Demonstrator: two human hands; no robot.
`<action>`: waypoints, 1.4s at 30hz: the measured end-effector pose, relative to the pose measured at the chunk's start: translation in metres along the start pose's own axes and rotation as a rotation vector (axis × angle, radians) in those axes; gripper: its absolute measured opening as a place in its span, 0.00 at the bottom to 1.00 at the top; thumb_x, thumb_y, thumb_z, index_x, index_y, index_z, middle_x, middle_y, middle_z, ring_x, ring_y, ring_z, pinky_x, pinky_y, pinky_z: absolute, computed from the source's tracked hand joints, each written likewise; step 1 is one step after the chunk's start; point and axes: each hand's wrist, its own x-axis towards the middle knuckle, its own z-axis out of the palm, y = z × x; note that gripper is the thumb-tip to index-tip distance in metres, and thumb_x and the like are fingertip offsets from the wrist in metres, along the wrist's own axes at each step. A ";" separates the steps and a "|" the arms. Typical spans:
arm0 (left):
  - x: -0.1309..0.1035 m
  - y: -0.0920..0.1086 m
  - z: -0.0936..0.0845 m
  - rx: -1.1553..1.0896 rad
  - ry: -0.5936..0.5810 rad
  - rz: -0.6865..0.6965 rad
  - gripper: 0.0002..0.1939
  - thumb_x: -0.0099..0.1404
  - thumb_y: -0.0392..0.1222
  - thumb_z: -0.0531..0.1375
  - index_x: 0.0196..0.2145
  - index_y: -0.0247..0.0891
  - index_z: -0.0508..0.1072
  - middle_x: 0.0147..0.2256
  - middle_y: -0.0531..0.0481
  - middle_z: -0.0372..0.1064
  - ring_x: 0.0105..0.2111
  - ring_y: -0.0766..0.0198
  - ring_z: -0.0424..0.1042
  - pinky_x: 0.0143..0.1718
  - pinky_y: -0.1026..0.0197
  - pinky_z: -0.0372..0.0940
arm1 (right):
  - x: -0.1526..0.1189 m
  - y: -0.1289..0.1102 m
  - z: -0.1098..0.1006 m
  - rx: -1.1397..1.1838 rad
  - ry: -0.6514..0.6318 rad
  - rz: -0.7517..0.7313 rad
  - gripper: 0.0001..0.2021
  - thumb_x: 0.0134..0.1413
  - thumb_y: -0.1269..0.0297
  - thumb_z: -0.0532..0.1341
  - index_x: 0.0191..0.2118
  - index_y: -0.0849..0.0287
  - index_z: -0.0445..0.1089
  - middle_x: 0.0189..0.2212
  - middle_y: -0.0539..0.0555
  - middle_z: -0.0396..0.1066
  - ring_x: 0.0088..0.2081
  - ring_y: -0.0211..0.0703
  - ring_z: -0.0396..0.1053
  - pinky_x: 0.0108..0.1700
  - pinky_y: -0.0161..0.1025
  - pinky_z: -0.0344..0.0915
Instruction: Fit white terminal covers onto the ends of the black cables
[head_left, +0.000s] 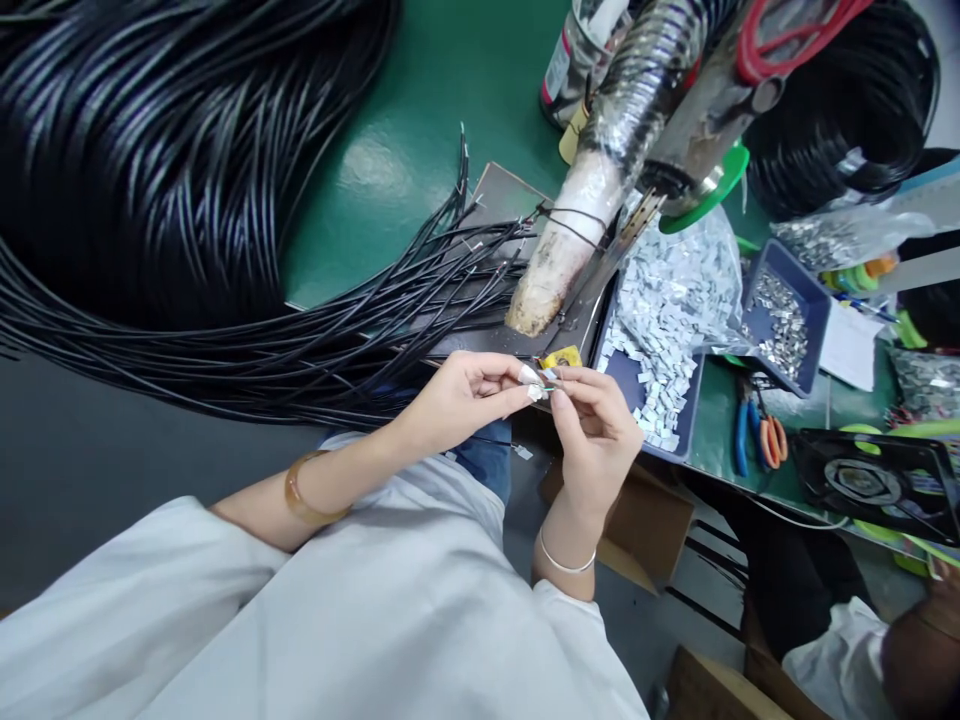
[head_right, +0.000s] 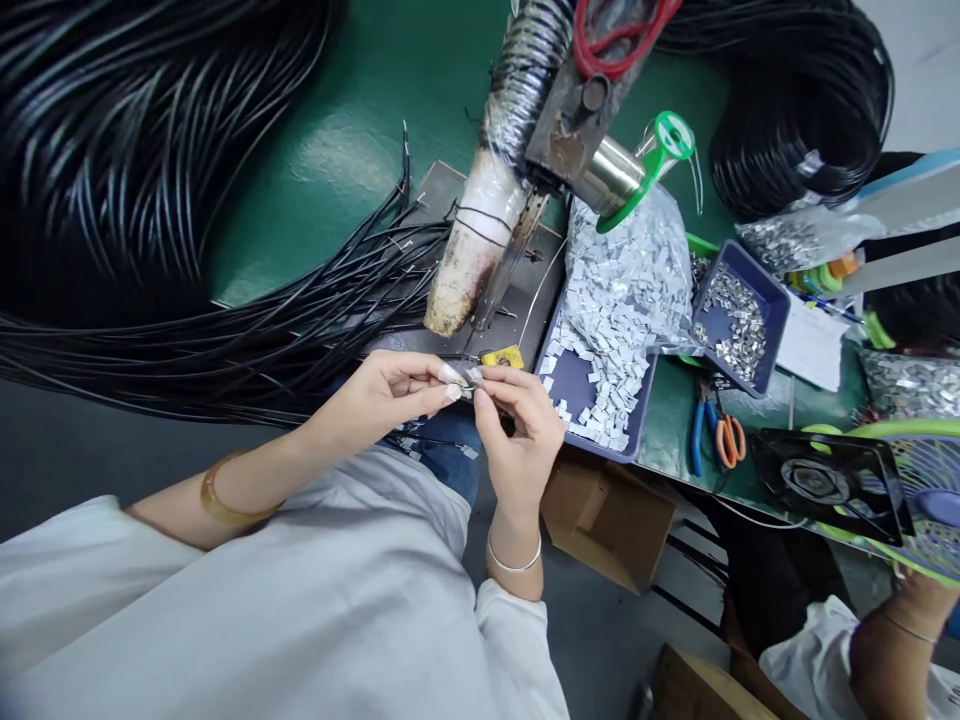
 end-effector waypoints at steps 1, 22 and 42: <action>0.000 0.001 -0.001 0.019 -0.017 0.008 0.10 0.57 0.42 0.67 0.30 0.31 0.75 0.24 0.54 0.67 0.23 0.73 0.62 0.25 0.69 0.58 | 0.000 0.000 0.000 0.036 -0.032 0.016 0.06 0.56 0.71 0.64 0.37 0.53 0.76 0.38 0.51 0.76 0.40 0.38 0.75 0.38 0.36 0.75; 0.000 0.008 -0.013 -0.123 -0.323 -0.257 0.17 0.58 0.50 0.68 0.27 0.33 0.71 0.15 0.56 0.64 0.13 0.77 0.50 0.15 0.70 0.43 | -0.003 -0.004 -0.004 -0.059 -0.099 -0.153 0.09 0.54 0.74 0.65 0.37 0.52 0.76 0.38 0.50 0.78 0.40 0.40 0.76 0.44 0.42 0.75; 0.004 0.007 -0.005 0.038 0.089 0.032 0.03 0.53 0.35 0.66 0.26 0.32 0.77 0.21 0.54 0.67 0.23 0.73 0.61 0.25 0.69 0.57 | -0.012 -0.006 0.011 -0.322 0.145 -0.442 0.10 0.54 0.75 0.65 0.41 0.53 0.72 0.40 0.52 0.78 0.41 0.42 0.78 0.42 0.42 0.77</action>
